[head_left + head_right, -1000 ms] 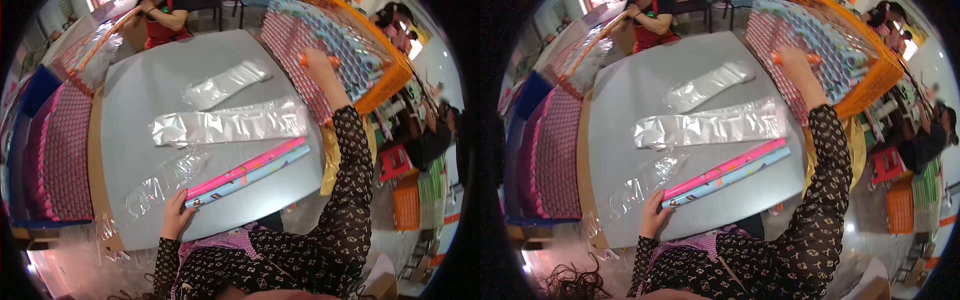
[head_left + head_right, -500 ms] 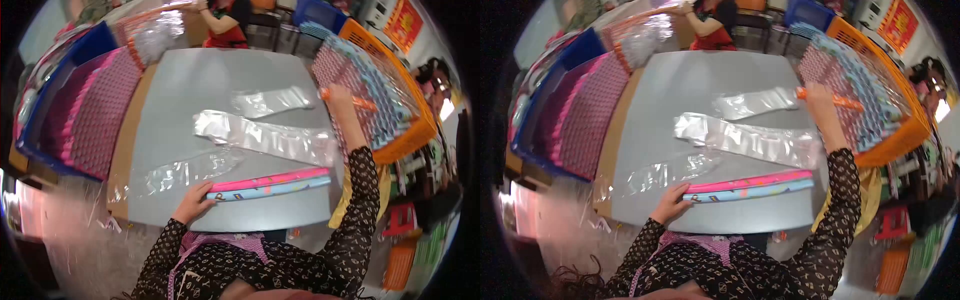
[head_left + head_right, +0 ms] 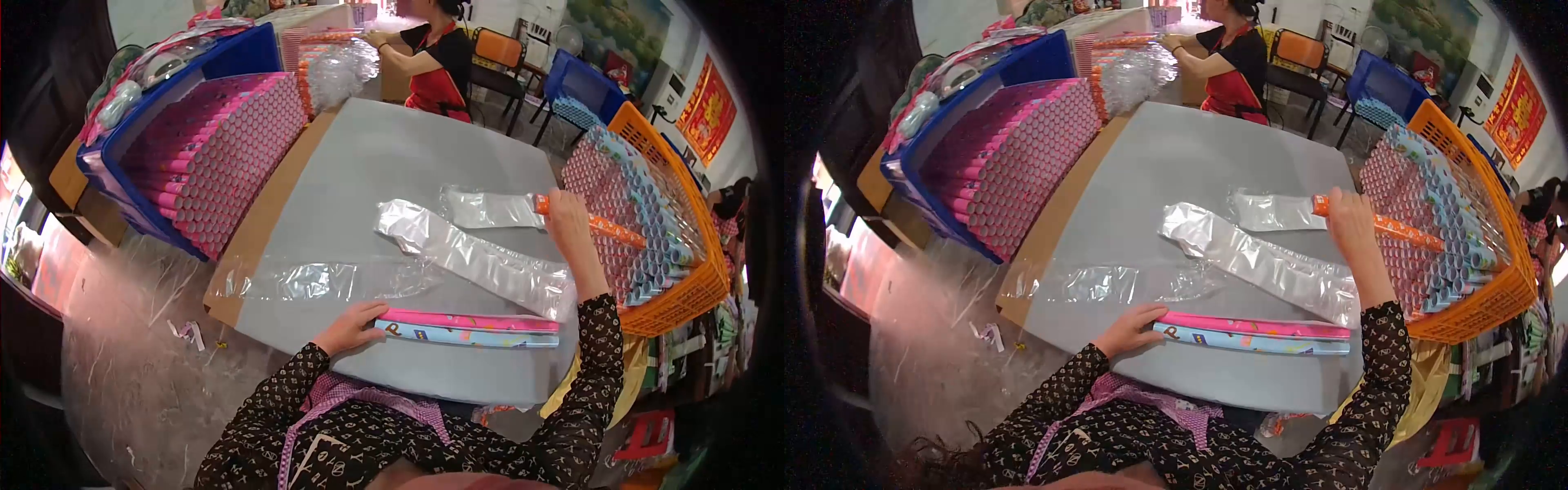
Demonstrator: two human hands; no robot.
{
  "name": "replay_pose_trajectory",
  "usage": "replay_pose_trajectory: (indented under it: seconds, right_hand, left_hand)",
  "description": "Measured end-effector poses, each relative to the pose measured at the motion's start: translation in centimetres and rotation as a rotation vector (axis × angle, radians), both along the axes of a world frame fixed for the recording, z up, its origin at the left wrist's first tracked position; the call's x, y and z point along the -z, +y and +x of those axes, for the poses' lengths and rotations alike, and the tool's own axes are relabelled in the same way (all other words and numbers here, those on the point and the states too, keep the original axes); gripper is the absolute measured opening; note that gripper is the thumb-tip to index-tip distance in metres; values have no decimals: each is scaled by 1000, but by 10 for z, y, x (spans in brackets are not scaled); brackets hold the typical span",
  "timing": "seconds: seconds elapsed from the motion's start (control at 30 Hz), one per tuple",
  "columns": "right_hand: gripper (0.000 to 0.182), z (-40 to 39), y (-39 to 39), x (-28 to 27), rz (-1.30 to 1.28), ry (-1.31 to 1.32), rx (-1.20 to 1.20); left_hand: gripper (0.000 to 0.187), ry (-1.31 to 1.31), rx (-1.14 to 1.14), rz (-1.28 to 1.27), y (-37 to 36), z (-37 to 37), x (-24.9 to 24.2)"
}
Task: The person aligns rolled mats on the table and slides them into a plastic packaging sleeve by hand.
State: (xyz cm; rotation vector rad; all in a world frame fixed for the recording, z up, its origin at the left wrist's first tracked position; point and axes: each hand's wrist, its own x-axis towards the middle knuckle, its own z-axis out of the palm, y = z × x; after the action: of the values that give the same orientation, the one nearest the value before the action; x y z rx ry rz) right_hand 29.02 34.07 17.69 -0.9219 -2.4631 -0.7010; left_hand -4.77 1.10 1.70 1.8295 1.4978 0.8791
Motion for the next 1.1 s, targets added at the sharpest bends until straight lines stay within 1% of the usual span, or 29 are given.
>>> replay_pose_trajectory:
  seconds: [0.13, 0.2, 0.23, 0.27, 0.33, 0.37, 0.4, 0.43, 0.47, 0.53, 0.57, 0.6, 0.67, 0.73, 0.77, 0.8, 0.83, 0.87, 0.9, 0.93, 0.97, 1.0, 1.03, 1.07, 1.1]
  right_hand:
    - [25, -20, -20, -10, -56, 11, -57]
    - [26, -32, -33, -19, -63, 7, -85]
    - [22, -38, -44, -27, -81, 37, -102]
    - [19, -42, -52, -35, -101, 67, -114]
    - [19, -48, -66, -50, -124, 77, -144]
    - [18, -53, -78, -61, -132, 108, -168]
    - [18, -54, -87, -70, -140, 140, -186]
    - [24, -52, -91, -78, -165, 152, -186]
    - [24, -52, -99, -86, -172, 151, -181]
    - [29, -52, -116, -103, -130, 317, -156]
    - [26, -41, -114, -108, -196, 353, -121]
    - [16, -41, -129, -120, -277, 516, -185]
    - [11, -11, -121, -131, -121, 524, -223]
    - [19, 29, -128, -134, -327, 778, -132]
    - [19, 41, -133, -138, -343, 768, -110]
    - [16, 54, -141, -141, -307, 933, -238]
    - [17, 71, -150, -137, -267, 1095, -353]
    - [17, 103, -145, -126, -294, 1077, -299]
    - [21, 149, -133, -111, -414, 1333, -384]
    - [26, 182, -132, -97, -522, 1597, -462]
    - [34, 201, -145, -83, -688, 1828, -554]
    - [39, 230, -152, -64, -751, 1747, -463]
    - [41, 264, -153, -37, -814, 1863, -496]
    - [44, 288, -155, -14, -880, 1977, -536]
    - [40, 273, -177, 3, -803, 1968, -375]
  left_hand:
    - [57, -21, -44, 28, -2, 1, 6]
    - [55, -19, -17, 69, -1, 0, 3]
    - [58, -40, -36, 1, -4, 2, -3]
    - [58, -46, -62, -9, -4, 2, -1]
    - [52, -18, -30, 87, -3, 1, 2]
    - [50, -43, -35, 79, -3, 1, 2]
    - [50, -49, -40, 69, -3, 1, 4]
    - [50, -40, -26, 72, -2, 0, 6]
    - [51, -30, -8, 76, -1, -1, 7]
    - [52, -50, -2, 58, -3, -1, 2]
    - [53, -25, -14, 57, -3, -1, 3]
    - [54, -1, -26, 58, -2, -1, 4]
    - [54, -20, -34, 37, -2, 0, 3]
    - [55, -7, -35, 60, -3, 2, -2]
    - [54, -22, -40, 86, -3, 3, -4]
    - [53, -28, -45, 119, -1, 1, 4]
    - [53, -39, -44, 143, 1, 0, 16]
    - [52, -107, -86, 9, 0, 4, 1]
    - [51, -115, -82, 28, 1, 3, 7]
    - [50, -142, -66, -120, 1, 9, -25]
    - [52, -4, -17, -32, 7, 1, 1]
    - [50, -56, -61, 12, 3, 1, 17]
    - [48, -103, -114, 70, 3, 2, 28]
    - [48, -120, -104, 54, 5, 1, 31]
    - [50, -93, -89, 41, 6, -3, 30]
